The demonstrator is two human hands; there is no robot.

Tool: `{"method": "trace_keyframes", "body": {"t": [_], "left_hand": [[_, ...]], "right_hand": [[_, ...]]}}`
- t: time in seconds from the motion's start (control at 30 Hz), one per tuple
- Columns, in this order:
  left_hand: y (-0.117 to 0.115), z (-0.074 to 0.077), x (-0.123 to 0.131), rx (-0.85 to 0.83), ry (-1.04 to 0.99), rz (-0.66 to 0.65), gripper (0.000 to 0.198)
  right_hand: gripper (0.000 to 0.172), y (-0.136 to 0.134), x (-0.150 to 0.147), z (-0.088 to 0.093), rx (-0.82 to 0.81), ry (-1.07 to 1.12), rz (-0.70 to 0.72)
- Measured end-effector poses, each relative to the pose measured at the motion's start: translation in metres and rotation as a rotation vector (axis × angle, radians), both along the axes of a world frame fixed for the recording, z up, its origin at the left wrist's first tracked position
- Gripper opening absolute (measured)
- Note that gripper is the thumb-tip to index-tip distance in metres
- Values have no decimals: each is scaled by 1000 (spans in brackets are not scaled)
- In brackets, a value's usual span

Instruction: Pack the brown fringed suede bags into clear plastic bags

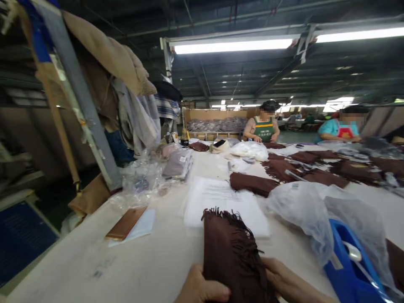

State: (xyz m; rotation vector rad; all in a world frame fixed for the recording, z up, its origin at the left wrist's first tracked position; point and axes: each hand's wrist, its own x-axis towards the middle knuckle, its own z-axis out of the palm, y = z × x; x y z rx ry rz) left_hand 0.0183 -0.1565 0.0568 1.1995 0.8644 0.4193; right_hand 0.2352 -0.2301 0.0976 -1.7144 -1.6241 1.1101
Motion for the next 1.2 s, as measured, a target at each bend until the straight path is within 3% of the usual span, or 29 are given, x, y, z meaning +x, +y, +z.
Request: {"method": "trace_keyframes", "body": {"t": [0.1,0.17,0.23,0.27,0.33,0.4,0.47,0.57,0.63,0.73,0.8,0.87,0.93,1.0,1.07,1.13,1.2], "left_hand": [[9,26,-14,-22,105,-63,27],[14,48,-20,34,217,-192,22],[18,71,-23,210,335,-346,23],[19,82,-25,349,395,-423,23],[19,101,-27,721,507,-594,23],[18,116,-32,1100,636,-756,22],[19,129,-41,1353,789,-838,19],[22,144,-56,1454,1045,-771,17],[22,151,-60,1513,1148,-648,36],[18,153,-47,1681,1006,-522,83],[17,145,-30,1690,886,-565,65],[20,131,-14,1574,884,-637,31],[28,116,-6,1459,918,-667,12],[37,104,-6,1425,921,-671,4],[45,101,-9,1465,915,-675,8],[50,107,-13,1507,911,-674,12],[52,116,-15,1508,928,-670,4]], "right_hand": [[36,0,-8,33,264,-647,65],[44,7,-17,65,520,-781,185],[62,18,-31,90,618,-840,447],[66,23,-38,98,621,-863,529],[55,30,-52,102,512,-922,584],[30,30,-61,98,334,-936,541],[16,23,-63,92,206,-898,461],[11,9,-57,89,132,-833,279],[13,5,-53,89,100,-834,184],[17,9,-55,90,120,-885,161],[17,13,-58,89,165,-915,163],[15,15,-57,86,197,-913,154],[13,14,-48,80,195,-875,175],[14,11,-30,73,141,-842,212],[18,7,-10,67,32,-832,209],[15,5,7,64,-64,-826,177],[10,2,17,66,-58,-813,151]]}}
